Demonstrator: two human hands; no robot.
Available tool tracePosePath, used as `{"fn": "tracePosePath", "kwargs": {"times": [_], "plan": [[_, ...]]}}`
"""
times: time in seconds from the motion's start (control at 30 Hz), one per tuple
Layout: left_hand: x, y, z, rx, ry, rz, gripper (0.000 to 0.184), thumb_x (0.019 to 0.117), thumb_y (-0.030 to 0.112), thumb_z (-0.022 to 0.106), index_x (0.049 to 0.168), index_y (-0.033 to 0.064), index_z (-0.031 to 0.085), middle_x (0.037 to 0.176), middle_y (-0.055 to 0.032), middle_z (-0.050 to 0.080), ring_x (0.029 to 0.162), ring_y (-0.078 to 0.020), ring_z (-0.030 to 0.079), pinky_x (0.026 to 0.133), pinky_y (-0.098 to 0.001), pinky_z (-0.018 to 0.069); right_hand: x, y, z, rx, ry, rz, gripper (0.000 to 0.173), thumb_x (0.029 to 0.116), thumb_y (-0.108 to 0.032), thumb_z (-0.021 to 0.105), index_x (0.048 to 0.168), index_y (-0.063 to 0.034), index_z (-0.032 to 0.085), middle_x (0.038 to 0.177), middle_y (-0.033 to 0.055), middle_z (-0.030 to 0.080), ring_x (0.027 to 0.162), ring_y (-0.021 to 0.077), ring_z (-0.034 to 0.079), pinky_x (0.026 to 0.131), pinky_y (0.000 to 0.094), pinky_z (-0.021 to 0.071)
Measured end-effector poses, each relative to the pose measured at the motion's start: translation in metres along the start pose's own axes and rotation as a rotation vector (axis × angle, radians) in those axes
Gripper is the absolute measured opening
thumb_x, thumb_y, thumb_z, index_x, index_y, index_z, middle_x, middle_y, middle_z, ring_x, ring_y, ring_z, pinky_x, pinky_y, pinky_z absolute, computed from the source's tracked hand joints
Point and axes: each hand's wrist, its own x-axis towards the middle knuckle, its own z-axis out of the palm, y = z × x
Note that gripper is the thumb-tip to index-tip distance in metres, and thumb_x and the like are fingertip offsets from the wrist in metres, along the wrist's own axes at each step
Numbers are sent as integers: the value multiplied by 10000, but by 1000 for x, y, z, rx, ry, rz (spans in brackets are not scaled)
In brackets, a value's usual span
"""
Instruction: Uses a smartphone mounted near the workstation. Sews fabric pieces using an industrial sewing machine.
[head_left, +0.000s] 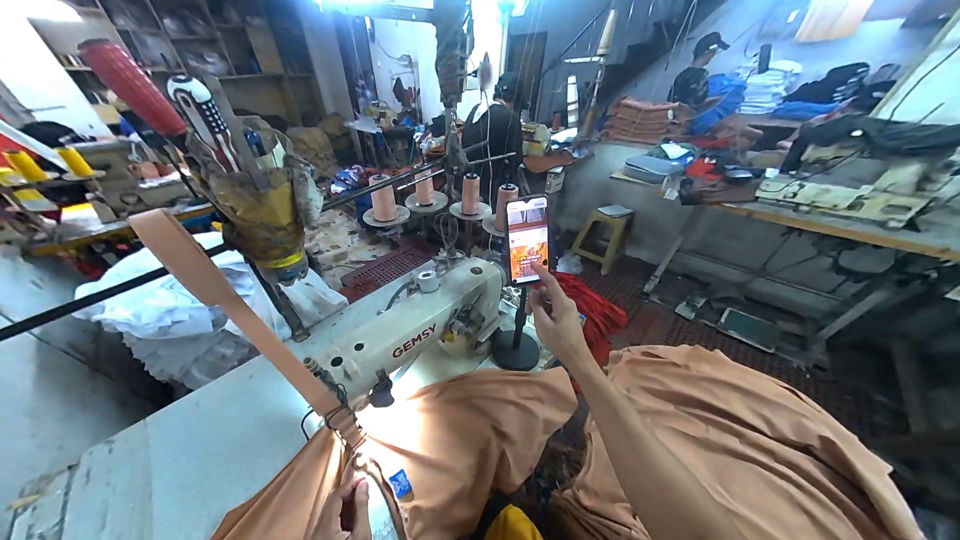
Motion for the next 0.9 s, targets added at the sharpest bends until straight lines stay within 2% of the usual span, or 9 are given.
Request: {"fn": "tracePosePath", "kwargs": {"times": [0.07, 0.17, 0.23, 0.37, 0.57, 0.77, 0.9], "plan": [[2, 5, -3, 24, -34, -29, 302, 1037, 240, 594, 1098, -25, 726, 968, -139, 736, 851, -125, 690, 819, -278, 561, -4, 1, 2, -7, -9, -6, 441, 1039, -113, 469, 1473, -65, 527, 831, 54, 663, 660, 83, 602, 635, 261, 530], [3, 5, -2, 29, -37, -36, 310, 1042, 251, 589, 1101, -20, 728, 983, -142, 737, 872, -123, 690, 830, -272, 558, -6, 3, 4, -8, -19, 15, 400, 1035, -126, 470, 1414, -47, 569, 821, 54, 662, 654, 92, 607, 630, 279, 535], [3, 0, 0, 28, -28, -34, 311, 1039, 260, 594, 1093, -14, 730, 977, -133, 737, 870, -119, 687, 833, -268, 553, -4, 4, 4, -8, -23, 21, 425, 1037, -129, 469, 1449, -58, 546, 810, 42, 653, 649, 79, 597, 626, 260, 525], [2, -7, 3, 14, -7, -20, 298, 1037, 271, 603, 1086, 7, 734, 964, -107, 737, 854, -90, 682, 811, -245, 554, -3, 1, 2, -35, -25, 14, 526, 1045, -136, 480, 1567, -104, 426, 819, 36, 664, 657, 70, 601, 635, 247, 529], [2, -13, 4, 28, -21, -21, 305, 1035, 281, 606, 1098, 12, 734, 979, -109, 739, 868, -92, 686, 826, -251, 557, -9, 2, 2, -10, 15, 22, 441, 1041, -135, 496, 1477, -92, 547, 808, 41, 655, 640, 69, 580, 613, 244, 512], [-1, -17, 7, 31, 31, 13, 300, 1020, 293, 617, 1073, 26, 743, 930, -85, 737, 822, -79, 680, 776, -238, 557, -2, 6, 2, 2, 0, 53, 438, 1034, -129, 493, 1466, -91, 549, 843, 51, 671, 675, 81, 621, 650, 258, 542], [2, -10, 3, 6, -6, 1, 284, 1034, 260, 611, 1096, 11, 735, 982, -109, 740, 878, -94, 690, 832, -259, 564, 6, 2, -1, -15, -12, 45, 458, 1031, -125, 493, 1488, -109, 523, 847, 58, 678, 682, 99, 626, 658, 283, 545]]}}
